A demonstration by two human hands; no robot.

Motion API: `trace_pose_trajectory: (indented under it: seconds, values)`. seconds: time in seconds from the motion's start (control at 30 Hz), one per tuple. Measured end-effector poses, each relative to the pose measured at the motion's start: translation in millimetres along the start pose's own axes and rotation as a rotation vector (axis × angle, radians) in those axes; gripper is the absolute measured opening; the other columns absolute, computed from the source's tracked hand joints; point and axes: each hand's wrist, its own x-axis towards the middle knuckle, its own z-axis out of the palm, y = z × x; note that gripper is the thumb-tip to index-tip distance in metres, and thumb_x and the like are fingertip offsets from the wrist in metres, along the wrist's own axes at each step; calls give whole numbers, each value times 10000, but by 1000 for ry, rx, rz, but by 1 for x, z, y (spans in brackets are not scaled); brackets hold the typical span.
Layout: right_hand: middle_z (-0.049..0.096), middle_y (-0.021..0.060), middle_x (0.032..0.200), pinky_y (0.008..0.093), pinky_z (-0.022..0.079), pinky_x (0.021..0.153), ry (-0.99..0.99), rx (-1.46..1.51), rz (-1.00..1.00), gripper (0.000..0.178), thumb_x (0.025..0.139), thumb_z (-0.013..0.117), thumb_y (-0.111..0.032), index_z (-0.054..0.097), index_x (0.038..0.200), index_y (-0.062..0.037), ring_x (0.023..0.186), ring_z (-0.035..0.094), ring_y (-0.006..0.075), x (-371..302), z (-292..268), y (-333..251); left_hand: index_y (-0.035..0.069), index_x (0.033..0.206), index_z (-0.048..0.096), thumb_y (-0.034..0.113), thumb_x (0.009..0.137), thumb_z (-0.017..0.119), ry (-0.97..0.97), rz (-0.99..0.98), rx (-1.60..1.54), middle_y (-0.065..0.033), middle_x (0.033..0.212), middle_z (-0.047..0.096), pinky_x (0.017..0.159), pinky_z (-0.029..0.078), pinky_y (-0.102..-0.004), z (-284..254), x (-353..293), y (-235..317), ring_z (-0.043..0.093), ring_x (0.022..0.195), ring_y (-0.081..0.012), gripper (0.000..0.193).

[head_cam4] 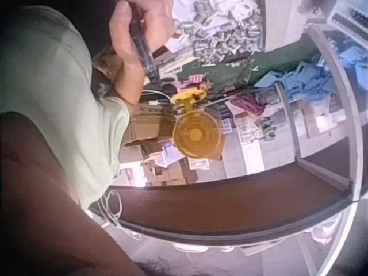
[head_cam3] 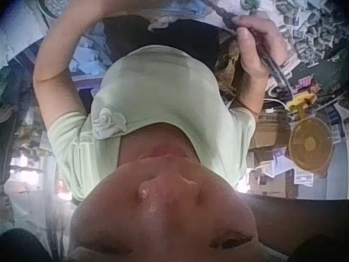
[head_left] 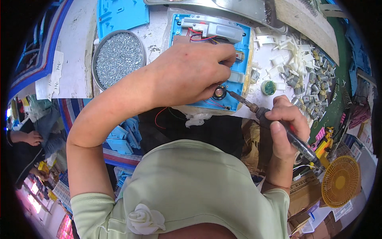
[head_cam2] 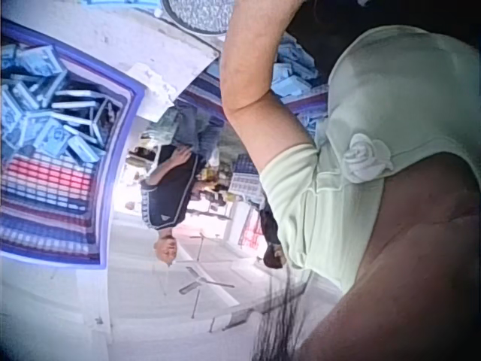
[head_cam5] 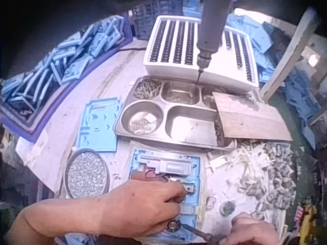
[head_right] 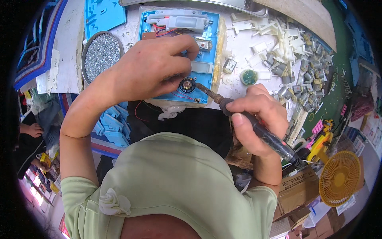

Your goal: The person is assembling an electronic device, involving connecting wires and using an electric screwdriver.

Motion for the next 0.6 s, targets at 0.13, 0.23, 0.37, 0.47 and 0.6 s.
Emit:
trace_pose_trajectory:
  seconds: [0.13, 0.23, 0.37, 0.47, 0.6]
  values:
    - [577, 66, 673, 330, 344, 570, -6, -8, 1, 162, 796, 696, -75, 694, 929, 18, 605, 463, 189, 4, 1, 1, 75, 830, 645, 53, 698, 756, -21, -9, -13, -43, 1068, 603, 722, 506, -414, -2, 2, 1, 656, 964, -263, 174]
    - [576, 67, 674, 328, 342, 564, -16, -20, 22, 159, 793, 697, -71, 696, 927, 14, 600, 461, 189, 5, 2, 0, 68, 833, 639, 55, 712, 751, -54, -28, -22, -47, 1052, 600, 720, 507, -422, -3, 3, 1, 656, 955, -271, 165]
    - [570, 69, 675, 327, 342, 562, -39, -47, 4, 156, 791, 701, -73, 698, 925, 8, 594, 458, 192, 8, 2, 1, 65, 835, 629, 64, 743, 738, -40, -27, 21, -47, 1047, 598, 723, 509, -431, 0, 3, 3, 655, 949, -279, 143]
    - [566, 68, 674, 327, 344, 566, -35, -53, -5, 156, 791, 705, -77, 699, 923, 5, 597, 460, 196, 9, 4, 2, 64, 839, 627, 70, 757, 734, -33, -21, 28, -49, 1049, 597, 739, 509, -439, 1, 3, 2, 655, 954, -284, 135]
    - [560, 65, 674, 328, 348, 574, -55, -71, -2, 157, 788, 708, -79, 701, 924, -1, 608, 468, 202, 10, 3, 1, 63, 847, 637, 75, 754, 739, -57, -37, 20, -54, 1063, 602, 769, 510, -442, -1, 3, 4, 652, 976, -288, 139]
